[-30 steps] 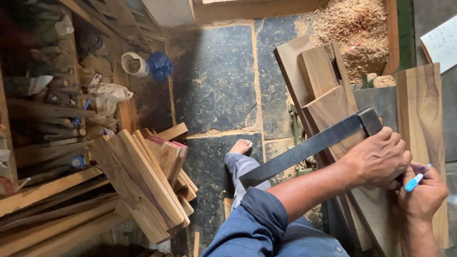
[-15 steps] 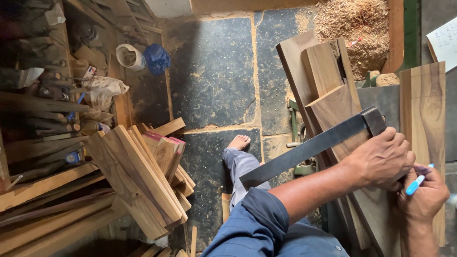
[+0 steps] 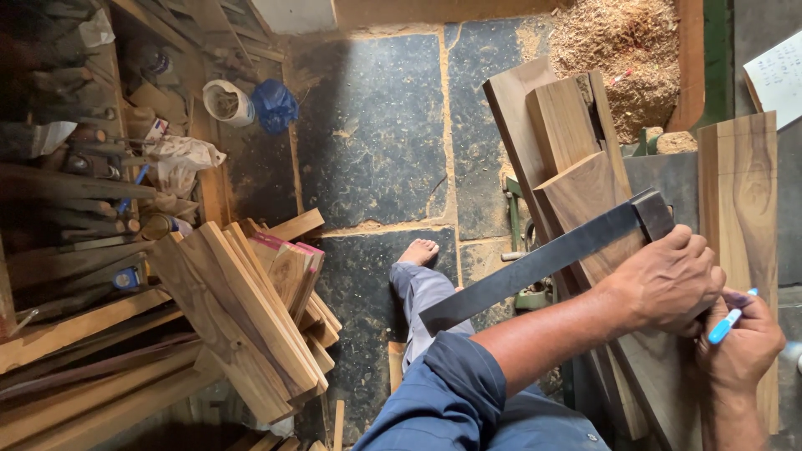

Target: The person uses a square and a pen to mark lines on several wooden boards individually. They then stack the boards together and use the square to draw aligned marks across the entire group.

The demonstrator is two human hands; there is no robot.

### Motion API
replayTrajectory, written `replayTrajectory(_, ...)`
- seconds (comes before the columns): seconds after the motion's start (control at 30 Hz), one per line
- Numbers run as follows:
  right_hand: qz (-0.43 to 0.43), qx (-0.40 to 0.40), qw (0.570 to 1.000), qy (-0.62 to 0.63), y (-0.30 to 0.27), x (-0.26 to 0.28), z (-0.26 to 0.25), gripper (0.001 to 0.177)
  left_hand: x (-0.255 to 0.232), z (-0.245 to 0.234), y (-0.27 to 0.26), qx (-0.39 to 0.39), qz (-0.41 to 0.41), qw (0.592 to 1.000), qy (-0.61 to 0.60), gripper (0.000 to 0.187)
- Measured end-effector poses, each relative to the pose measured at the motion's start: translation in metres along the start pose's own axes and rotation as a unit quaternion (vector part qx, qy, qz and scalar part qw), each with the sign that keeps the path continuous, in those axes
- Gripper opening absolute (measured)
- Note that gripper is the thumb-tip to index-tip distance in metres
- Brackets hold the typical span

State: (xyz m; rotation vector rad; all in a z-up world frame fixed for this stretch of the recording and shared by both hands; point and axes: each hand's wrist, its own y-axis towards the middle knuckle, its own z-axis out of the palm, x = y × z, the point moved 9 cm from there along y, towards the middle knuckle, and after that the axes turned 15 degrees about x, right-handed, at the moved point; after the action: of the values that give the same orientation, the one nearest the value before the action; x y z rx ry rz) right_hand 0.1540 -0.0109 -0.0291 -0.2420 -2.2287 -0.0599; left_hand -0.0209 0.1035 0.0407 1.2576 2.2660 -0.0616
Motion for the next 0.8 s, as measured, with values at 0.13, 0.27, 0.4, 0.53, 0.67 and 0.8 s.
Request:
replayTrajectory(0.13,0.009,-0.002,0.999,0.030,0.000,0.004,0.002,0.018,-0.001,0.007,0.001,0.004,-0.005,1.000,0.017,0.046)
replayTrajectory(0.27,0.006,-0.005,0.998,0.063,0.001,0.003,0.002,0.016,0.000,0.002,0.000,0.012,-0.002,1.000,0.006,0.050)
replayTrajectory(0.4,0.005,0.002,0.999,0.033,0.001,0.000,0.001,0.016,-0.001,0.003,0.000,0.002,-0.003,1.000,0.006,0.052)
replayTrajectory(0.53,0.020,-0.002,0.999,0.025,0.000,-0.010,-0.002,0.017,0.000,0.003,0.000,-0.001,0.000,1.000,-0.008,0.053)
replayTrajectory(0.67,0.012,-0.001,0.999,0.051,0.005,0.000,0.002,0.016,-0.001,0.007,0.002,0.006,0.004,1.000,0.007,0.052)
replayTrajectory(0.8,0.036,-0.045,0.998,0.035,0.029,0.055,-0.004,0.020,0.000,0.000,0.002,0.008,-0.009,1.000,0.023,0.047)
